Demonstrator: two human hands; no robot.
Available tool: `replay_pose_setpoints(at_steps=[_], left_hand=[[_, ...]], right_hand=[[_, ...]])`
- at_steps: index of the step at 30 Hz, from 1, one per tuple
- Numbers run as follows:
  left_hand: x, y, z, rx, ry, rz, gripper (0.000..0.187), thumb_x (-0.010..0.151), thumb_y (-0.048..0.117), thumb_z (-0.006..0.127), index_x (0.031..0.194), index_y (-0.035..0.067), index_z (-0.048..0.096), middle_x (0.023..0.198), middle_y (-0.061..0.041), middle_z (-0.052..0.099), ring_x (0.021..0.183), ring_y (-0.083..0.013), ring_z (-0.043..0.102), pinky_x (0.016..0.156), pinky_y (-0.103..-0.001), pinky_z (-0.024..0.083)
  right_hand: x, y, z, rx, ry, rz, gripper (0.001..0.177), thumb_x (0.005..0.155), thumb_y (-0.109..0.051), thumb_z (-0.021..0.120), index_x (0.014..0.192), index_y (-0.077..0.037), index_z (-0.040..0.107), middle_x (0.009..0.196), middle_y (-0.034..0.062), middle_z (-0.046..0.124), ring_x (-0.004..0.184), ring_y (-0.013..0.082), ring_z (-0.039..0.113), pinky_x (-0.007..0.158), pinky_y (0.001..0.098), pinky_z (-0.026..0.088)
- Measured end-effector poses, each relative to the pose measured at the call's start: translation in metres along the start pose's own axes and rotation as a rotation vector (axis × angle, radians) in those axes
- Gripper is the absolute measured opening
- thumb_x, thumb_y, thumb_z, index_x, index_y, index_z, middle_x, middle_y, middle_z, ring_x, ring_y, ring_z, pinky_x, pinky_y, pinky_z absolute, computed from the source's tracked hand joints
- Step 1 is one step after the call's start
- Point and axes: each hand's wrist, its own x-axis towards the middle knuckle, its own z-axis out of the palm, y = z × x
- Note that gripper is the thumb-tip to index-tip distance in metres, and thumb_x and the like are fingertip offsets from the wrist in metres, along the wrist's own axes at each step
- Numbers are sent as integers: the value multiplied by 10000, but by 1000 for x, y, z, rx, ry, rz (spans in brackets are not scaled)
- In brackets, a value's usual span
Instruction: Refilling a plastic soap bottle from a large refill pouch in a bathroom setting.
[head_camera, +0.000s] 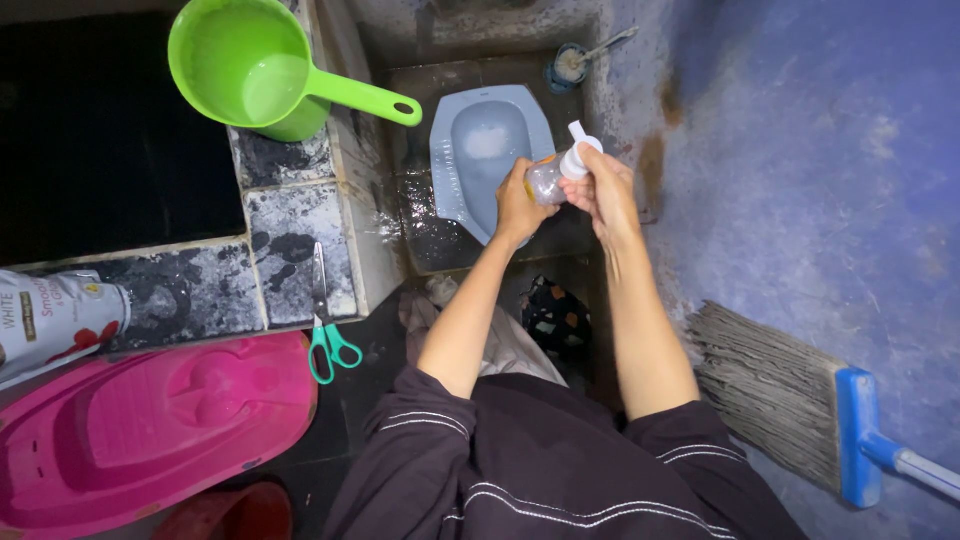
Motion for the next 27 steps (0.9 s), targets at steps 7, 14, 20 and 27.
replay_pose_setpoints(at_steps=[7,14,20,27], left_hand=[[3,10,-10,161,3,8,712,469,10,954,1047,86,544,1066,-127,720,1034,-356,680,855,-427,545],[3,3,-6,23,-23,-29,703,513,10,947,1078,92,536,1063,-113,724,1030,-304,713,878,-395,571],[6,9,-10,73,-15,10,717,490,7,943,1084,96,550,1088,-108,714,1053,-328,694,885,-413,561],[8,20,-17,195,-28,-29,700,492,32,961,1055,103,551,1102,-104,714,1088,-364,667,878,-447,539]], right_hand=[[2,-1,-2,30,-43,54,430,958,-425,647,993,-1,712,749,126,752,521,86,649,512,201,550],[18,20,-9,14,-67,-42,342,973,-345,711,1019,-6,704,770,122,737,520,64,588,501,191,488],[6,4,-3,91,-42,-6,442,977,-424,652,1023,14,695,768,153,742,535,121,653,525,231,556],[11,8,-7,119,-47,25,476,978,-446,636,1018,25,702,747,166,742,510,130,643,504,234,547]])
